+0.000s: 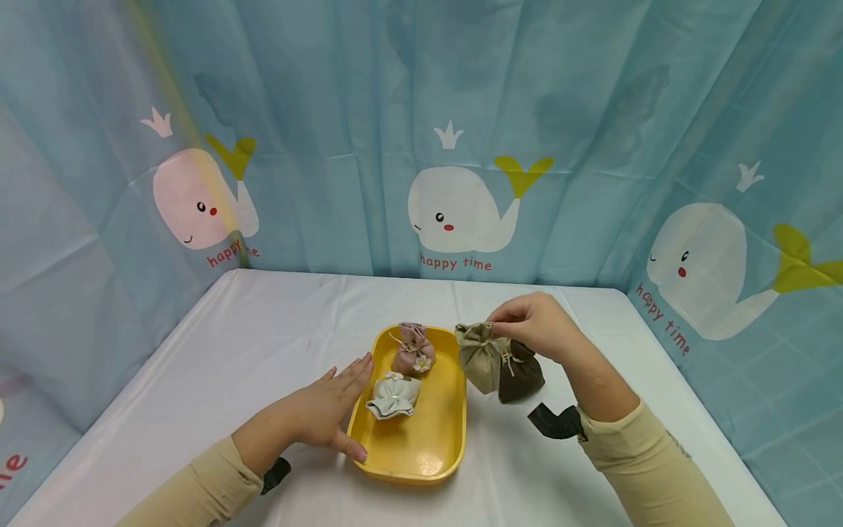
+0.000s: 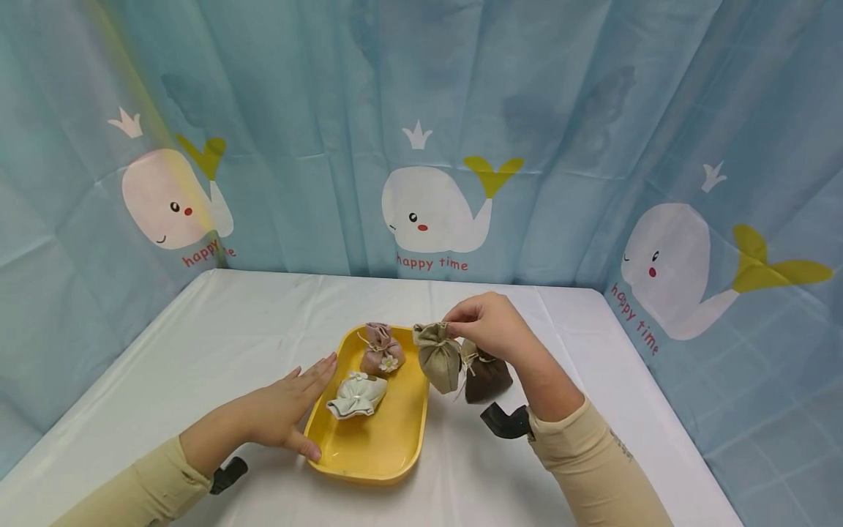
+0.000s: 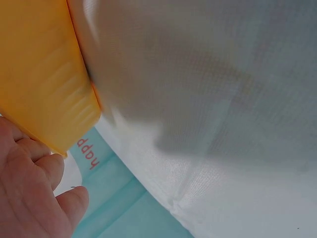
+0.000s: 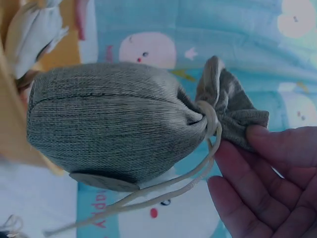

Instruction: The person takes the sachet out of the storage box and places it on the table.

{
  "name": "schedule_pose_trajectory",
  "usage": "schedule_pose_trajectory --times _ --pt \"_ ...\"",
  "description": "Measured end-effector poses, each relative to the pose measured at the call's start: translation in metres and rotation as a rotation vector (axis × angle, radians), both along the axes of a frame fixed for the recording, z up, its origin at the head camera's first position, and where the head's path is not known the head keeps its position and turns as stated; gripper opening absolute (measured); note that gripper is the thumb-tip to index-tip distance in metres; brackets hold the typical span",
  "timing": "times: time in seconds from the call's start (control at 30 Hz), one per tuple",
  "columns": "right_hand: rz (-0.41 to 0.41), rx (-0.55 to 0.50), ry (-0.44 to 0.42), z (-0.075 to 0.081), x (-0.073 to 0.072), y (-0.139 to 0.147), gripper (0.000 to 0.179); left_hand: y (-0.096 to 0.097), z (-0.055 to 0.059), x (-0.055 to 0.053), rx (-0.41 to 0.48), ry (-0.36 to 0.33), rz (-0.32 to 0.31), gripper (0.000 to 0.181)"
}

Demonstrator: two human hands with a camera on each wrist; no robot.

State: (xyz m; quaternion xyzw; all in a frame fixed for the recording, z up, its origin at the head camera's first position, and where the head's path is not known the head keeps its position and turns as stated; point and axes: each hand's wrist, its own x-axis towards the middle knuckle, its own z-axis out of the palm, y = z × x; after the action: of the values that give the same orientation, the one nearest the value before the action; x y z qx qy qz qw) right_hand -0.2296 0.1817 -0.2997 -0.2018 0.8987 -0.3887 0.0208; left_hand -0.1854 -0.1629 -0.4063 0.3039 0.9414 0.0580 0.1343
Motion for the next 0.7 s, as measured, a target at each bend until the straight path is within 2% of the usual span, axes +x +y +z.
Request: schedule_pose_trajectory --times 0.3,0.47,0.7 --pt "-0.07 -0.008 -0.036 -0.021 -0.004 0.015 0.008 0.001 0.001 0.001 -0.004 0.007 -0.009 0.128" --pt "-0.111 -0.042 -0.092 -0.033 -0.006 0.018 0.009 0.001 0.001 0.001 -0.006 0.009 -0.01 0.128" --pt "-0.12 -0.101 -0.129 -0.056 -0.009 0.021 0.011 0.001 0.001 0.001 -0.01 0.014 -0.003 0.128"
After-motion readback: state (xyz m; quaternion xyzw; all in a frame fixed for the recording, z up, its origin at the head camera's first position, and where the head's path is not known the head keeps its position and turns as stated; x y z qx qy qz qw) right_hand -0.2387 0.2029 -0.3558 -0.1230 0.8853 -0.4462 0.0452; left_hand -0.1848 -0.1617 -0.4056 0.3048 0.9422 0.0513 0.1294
